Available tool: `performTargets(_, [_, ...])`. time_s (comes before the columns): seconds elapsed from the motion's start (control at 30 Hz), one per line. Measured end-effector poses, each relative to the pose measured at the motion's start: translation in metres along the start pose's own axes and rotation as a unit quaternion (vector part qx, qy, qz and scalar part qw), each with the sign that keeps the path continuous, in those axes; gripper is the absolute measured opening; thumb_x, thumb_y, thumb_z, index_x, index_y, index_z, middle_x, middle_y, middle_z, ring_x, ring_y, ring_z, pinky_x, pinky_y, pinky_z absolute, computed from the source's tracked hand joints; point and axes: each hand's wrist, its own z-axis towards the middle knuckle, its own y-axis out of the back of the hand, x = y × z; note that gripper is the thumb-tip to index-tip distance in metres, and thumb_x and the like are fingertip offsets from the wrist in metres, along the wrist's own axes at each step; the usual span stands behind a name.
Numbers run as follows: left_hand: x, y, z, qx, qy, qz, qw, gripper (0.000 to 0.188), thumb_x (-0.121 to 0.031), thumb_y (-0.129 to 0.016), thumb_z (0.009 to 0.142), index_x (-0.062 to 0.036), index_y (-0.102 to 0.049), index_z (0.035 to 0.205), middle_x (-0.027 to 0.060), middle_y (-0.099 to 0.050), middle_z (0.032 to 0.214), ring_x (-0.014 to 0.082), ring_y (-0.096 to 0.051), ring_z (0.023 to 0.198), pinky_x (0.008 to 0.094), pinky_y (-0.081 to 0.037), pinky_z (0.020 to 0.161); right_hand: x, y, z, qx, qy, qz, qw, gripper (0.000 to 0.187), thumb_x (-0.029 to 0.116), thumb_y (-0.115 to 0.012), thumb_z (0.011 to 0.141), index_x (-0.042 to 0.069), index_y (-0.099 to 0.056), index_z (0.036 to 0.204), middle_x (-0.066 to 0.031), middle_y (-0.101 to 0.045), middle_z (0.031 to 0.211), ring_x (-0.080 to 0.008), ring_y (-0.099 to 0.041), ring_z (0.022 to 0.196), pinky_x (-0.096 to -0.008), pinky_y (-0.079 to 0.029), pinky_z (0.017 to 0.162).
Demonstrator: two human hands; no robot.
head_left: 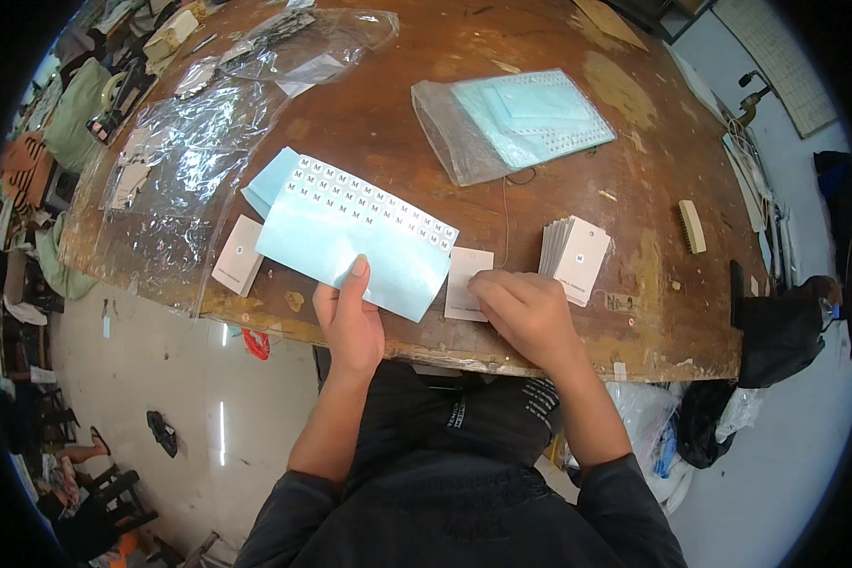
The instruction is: The person repeatedly picks small rectangular cards from a stack and places them onto a light blue notepad sheet on the table, then stacks the assembled units. The process continues with the same repetitive placement and stacking actions.
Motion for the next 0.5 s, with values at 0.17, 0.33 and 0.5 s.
performTargets(0.17, [-0.001,0.000,0.000,0.019,-0.008,0.016,1.000,0.032,-0.009,-0.057,0.099,0.0031,-0.057,0.129,0.0098,-0.062,0.126,0.0182,-0.059,0.117,0.0360,-0.046,0.100,0.006,0.001,-0.001,0.051,0.016,-0.064,0.997,0.031,0.007,-0.071,0.070,0.004,-0.063,0.100,-0.0106,-0.069,0.100,-0.0259,-0.068,0.070,-0.0359,-0.055,0.059])
performTargets(0.33, [0.002,-0.001,0.006,0.022,-0.013,0.012,1.000,0.031,-0.009,-0.057,0.099,0.0027,-0.058,0.128,0.0097,-0.063,0.126,0.0179,-0.059,0.116,0.0358,-0.047,0.100,0.005,-0.002,0.008,0.076,0.027,-0.141,0.987,0.019,0.014,-0.066,0.075,0.007,-0.055,0.090,-0.0044,-0.053,0.079,-0.0180,-0.064,0.067,-0.0321,-0.052,0.056])
performTargets(0.5, [0.002,0.001,0.005,0.031,-0.017,0.009,0.999,0.030,-0.009,-0.057,0.099,0.0025,-0.058,0.127,0.0097,-0.063,0.125,0.0178,-0.060,0.116,0.0356,-0.047,0.100,0.009,0.001,0.005,0.143,0.008,-0.165,0.976,0.022,0.014,-0.066,0.076,0.006,-0.056,0.094,-0.0051,-0.058,0.084,-0.0194,-0.066,0.066,-0.0322,-0.054,0.056])
